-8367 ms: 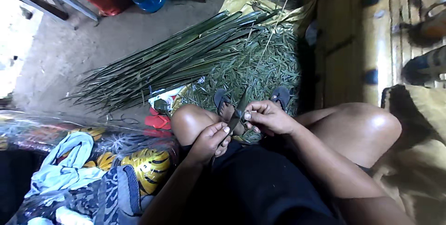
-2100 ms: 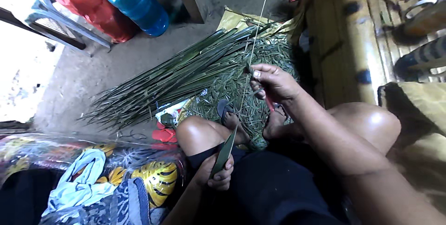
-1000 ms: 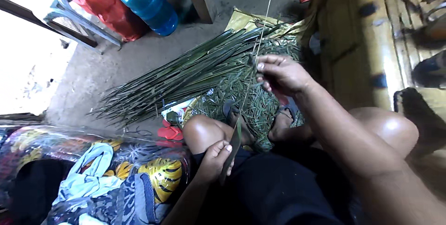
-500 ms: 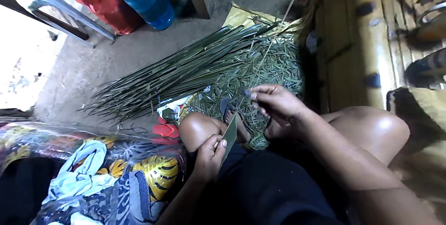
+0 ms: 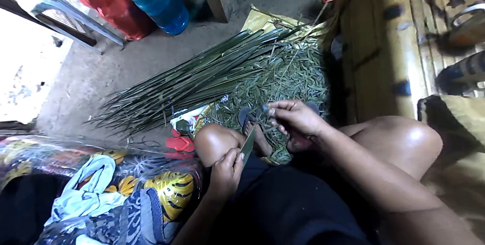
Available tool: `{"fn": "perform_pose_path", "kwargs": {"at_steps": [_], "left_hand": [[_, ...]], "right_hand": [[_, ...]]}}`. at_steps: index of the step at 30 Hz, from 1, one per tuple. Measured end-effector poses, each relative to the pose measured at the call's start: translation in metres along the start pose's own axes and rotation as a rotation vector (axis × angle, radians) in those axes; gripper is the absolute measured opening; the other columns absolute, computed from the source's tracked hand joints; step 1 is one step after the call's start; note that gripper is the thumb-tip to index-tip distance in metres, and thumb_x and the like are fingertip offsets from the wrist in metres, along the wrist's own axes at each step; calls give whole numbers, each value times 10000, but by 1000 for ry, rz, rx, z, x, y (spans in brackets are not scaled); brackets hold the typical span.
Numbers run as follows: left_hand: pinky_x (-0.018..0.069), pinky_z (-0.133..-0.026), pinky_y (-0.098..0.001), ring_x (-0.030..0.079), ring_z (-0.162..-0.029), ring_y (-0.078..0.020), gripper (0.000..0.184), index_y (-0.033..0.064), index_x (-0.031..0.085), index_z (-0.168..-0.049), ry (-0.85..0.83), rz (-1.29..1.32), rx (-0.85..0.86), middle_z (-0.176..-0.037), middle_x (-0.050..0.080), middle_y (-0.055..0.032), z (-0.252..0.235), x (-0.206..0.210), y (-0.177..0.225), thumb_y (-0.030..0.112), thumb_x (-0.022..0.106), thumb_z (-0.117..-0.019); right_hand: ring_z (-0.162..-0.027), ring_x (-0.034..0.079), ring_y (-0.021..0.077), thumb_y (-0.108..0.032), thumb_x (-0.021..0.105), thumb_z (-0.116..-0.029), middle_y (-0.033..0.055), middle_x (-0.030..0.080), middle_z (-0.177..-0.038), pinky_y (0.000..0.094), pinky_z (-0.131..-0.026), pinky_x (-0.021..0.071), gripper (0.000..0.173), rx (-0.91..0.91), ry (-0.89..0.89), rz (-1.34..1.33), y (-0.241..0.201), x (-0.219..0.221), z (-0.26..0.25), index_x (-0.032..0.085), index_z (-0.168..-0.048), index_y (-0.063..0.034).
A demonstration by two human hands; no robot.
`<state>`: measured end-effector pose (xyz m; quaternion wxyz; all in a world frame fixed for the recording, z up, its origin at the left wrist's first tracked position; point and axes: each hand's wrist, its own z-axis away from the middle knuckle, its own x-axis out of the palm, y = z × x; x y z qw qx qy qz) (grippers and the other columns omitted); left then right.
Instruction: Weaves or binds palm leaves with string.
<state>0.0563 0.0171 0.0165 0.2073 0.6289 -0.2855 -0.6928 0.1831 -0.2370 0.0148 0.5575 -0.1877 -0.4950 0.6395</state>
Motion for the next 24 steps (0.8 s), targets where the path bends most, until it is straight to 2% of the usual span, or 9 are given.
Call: {"fn": "perform_pose_path", "kwargs": {"at_steps": [4, 9, 12, 15, 17, 20, 24], "left_hand": [[569, -579, -326, 657, -605, -145, 281, 56, 725, -1049, 61, -167, 62, -738, 691, -55, 5, -1, 0, 250, 523, -1028], [581, -575, -345, 675, -609, -158, 303, 59, 727, -1046, 78, -201, 74, -736, 697, -57, 9, 2, 0, 270, 509, -1033], [581, -576, -328, 668, -603, -139, 303, 63, 719, -1035, 65, -178, 60, -726, 688, -42, 8, 2, -1, 279, 506, -1036], [591, -591, -322, 677, -613, -129, 307, 62, 722, -1053, 51, -155, 42, -738, 700, -37, 7, 1, -3, 280, 507, -1035], [592, -593, -314, 676, -613, -123, 303, 57, 717, -1048, 50, -140, 48, -737, 698, -35, 6, 1, -4, 269, 501, -1035], [596, -616, -326, 688, -643, -140, 313, 61, 720, -1050, 43, -164, 57, -756, 705, -38, 10, -2, -5, 276, 493, -1039], [612, -654, -332, 711, -679, -139, 311, 63, 730, -1065, 38, -134, 47, -792, 729, -37, 15, -8, -6, 275, 505, -1032]], "right_hand": [[-531, 573, 68, -160, 538, -1061, 11, 657, -811, 219, -470, 511, 245, -23, 198, -56, -26, -35, -20, 621, -1273, -68], [-511, 561, 78, -168, 533, -1060, 10, 615, -773, 230, -460, 512, 255, -27, 357, -215, -31, -45, -28, 592, -1298, -97], [-513, 553, 76, -214, 526, -1072, 24, 641, -800, 229, -469, 508, 291, -15, 268, -106, -15, -26, -15, 587, -1337, -111], [-545, 579, 89, -164, 538, -1062, 53, 663, -817, 233, -501, 521, 286, 29, 35, -83, 6, 0, -1, 618, -1312, -52], [-548, 573, 77, -132, 544, -1054, 50, 658, -818, 216, -503, 513, 274, 29, -1, -115, 11, 4, 1, 630, -1294, -30], [-536, 556, 60, -158, 540, -1062, 25, 653, -806, 208, -494, 504, 272, -22, 120, -112, 0, -17, -10, 629, -1296, -52], [-529, 541, 59, -241, 546, -1064, 4, 635, -833, 216, -474, 492, 296, -35, 368, -181, -25, -52, -28, 605, -1334, -134]]}}
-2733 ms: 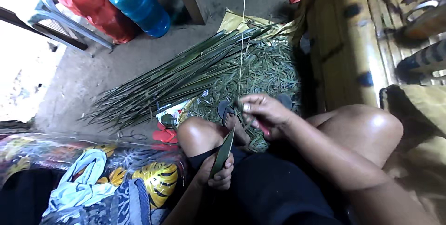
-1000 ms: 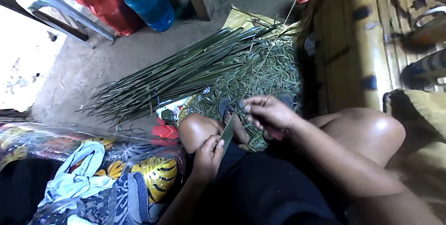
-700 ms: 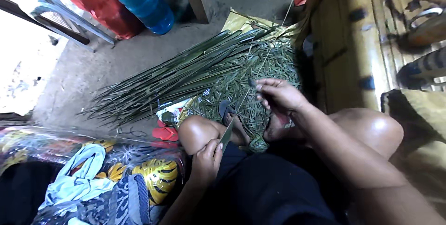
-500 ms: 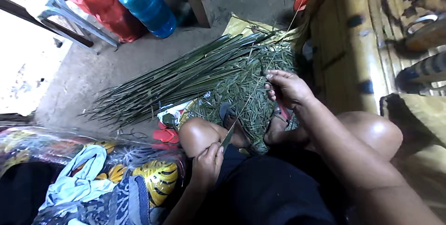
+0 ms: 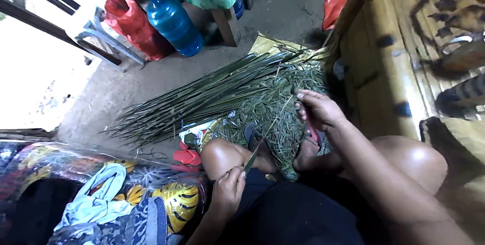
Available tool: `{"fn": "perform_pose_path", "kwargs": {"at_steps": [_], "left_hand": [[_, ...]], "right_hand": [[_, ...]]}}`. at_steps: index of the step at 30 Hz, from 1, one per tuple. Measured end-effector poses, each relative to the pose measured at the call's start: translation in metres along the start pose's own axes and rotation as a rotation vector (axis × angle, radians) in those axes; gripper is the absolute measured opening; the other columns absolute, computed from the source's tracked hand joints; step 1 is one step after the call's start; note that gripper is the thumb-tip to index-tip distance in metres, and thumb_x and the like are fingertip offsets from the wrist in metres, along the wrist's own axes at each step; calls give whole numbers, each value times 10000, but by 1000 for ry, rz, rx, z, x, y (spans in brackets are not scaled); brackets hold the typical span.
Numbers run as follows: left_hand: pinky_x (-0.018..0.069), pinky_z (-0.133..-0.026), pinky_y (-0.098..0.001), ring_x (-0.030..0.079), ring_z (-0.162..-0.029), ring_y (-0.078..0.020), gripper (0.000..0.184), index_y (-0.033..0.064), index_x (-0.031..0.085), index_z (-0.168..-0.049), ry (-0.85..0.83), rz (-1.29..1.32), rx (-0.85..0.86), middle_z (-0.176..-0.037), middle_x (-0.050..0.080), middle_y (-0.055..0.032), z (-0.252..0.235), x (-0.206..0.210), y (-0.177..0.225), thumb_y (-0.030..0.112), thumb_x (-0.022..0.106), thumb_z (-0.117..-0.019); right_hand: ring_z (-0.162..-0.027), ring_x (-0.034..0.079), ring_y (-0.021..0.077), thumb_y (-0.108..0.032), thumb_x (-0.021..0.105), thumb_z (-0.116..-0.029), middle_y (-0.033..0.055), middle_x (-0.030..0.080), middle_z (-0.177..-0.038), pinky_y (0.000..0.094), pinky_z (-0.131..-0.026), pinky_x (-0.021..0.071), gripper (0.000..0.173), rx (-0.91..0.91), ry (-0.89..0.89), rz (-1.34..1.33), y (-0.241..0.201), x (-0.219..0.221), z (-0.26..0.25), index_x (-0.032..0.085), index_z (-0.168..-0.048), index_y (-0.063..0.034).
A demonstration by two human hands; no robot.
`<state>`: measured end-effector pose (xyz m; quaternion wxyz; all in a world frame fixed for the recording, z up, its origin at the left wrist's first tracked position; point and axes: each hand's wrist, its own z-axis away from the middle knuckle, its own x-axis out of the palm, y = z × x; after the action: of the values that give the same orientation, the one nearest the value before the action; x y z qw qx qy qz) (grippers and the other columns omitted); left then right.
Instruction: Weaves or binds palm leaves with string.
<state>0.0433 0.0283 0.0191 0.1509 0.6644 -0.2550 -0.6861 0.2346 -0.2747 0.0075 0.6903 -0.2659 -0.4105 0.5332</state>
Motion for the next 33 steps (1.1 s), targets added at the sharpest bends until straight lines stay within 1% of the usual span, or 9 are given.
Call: {"fn": "perform_pose_path", "kwargs": {"at_steps": [2, 4, 6, 10, 13, 18, 29, 31, 33], "left_hand": [[618, -683, -295, 709, -702, -98, 283, 49, 714, -1120, -94, 171, -86, -831, 736, -17, -1, -5, 7, 239, 519, -1045], [647, -687, -305, 723, -722, -113, 249, 15, 676, -1174, -200, 452, -202, -907, 735, -40, -4, -10, 13, 170, 514, -1065], [647, -659, -325, 722, -707, -142, 240, -11, 652, -1191, -225, 600, -254, -923, 725, -69, -8, -12, 17, 133, 505, -1068], [636, -672, -339, 712, -703, -155, 255, -1, 642, -1207, -275, 574, -293, -931, 715, -91, -9, -19, 14, 156, 485, -1081], [626, -689, -354, 706, -701, -165, 264, -2, 650, -1212, -290, 516, -273, -935, 717, -105, -2, -24, 9, 156, 484, -1082], [620, -696, -388, 709, -686, -193, 261, -7, 666, -1171, -244, 410, -215, -875, 722, -120, 14, -30, 2, 165, 491, -1080], [624, -696, -394, 715, -706, -195, 258, -21, 667, -1151, -201, 499, -282, -892, 721, -132, 67, -51, -12, 165, 503, -1080], [621, -685, -382, 710, -705, -187, 264, -20, 666, -1148, -202, 541, -319, -899, 717, -128, 78, -53, -17, 173, 499, -1081], [613, -653, -359, 696, -683, -172, 264, -20, 665, -1141, -193, 595, -356, -888, 708, -123, 89, -55, -21, 176, 498, -1079]], "right_hand": [[-528, 543, 78, -249, 519, -1075, 15, 627, -820, 234, -475, 495, 320, -16, -4, 3, -2, 0, 0, 581, -1369, -139], [-547, 576, 102, -223, 493, -1081, 41, 647, -815, 259, -498, 526, 361, -12, -130, 93, 10, 7, 13, 536, -1416, -96], [-550, 588, 101, -196, 508, -1070, 43, 672, -827, 255, -498, 530, 366, 21, -254, 183, 26, 23, 32, 541, -1404, -51], [-518, 574, 110, -139, 525, -1044, 55, 651, -780, 263, -465, 523, 339, -4, -251, 71, 47, 28, 34, 582, -1355, -15], [-491, 558, 79, -132, 485, -1063, 19, 638, -744, 238, -436, 504, 301, -47, -171, 23, 26, 13, 13, 588, -1332, -43], [-472, 542, 56, -143, 455, -1069, -16, 611, -701, 216, -418, 486, 289, -88, -180, 19, -11, -8, -15, 585, -1321, -88], [-482, 521, -1, -215, 456, -1065, -94, 610, -708, 171, -429, 467, 240, -205, -161, 19, -65, -28, -73, 596, -1259, -204], [-508, 551, -5, -201, 412, -1079, -100, 634, -720, 168, -451, 485, 248, -221, -332, -24, -80, -36, -78, 595, -1246, -208], [-632, 594, -44, -101, 251, -1086, -110, 619, -788, 116, -608, 517, 299, -144, -695, -46, -117, -2, -26, 498, -1242, -166]]}}
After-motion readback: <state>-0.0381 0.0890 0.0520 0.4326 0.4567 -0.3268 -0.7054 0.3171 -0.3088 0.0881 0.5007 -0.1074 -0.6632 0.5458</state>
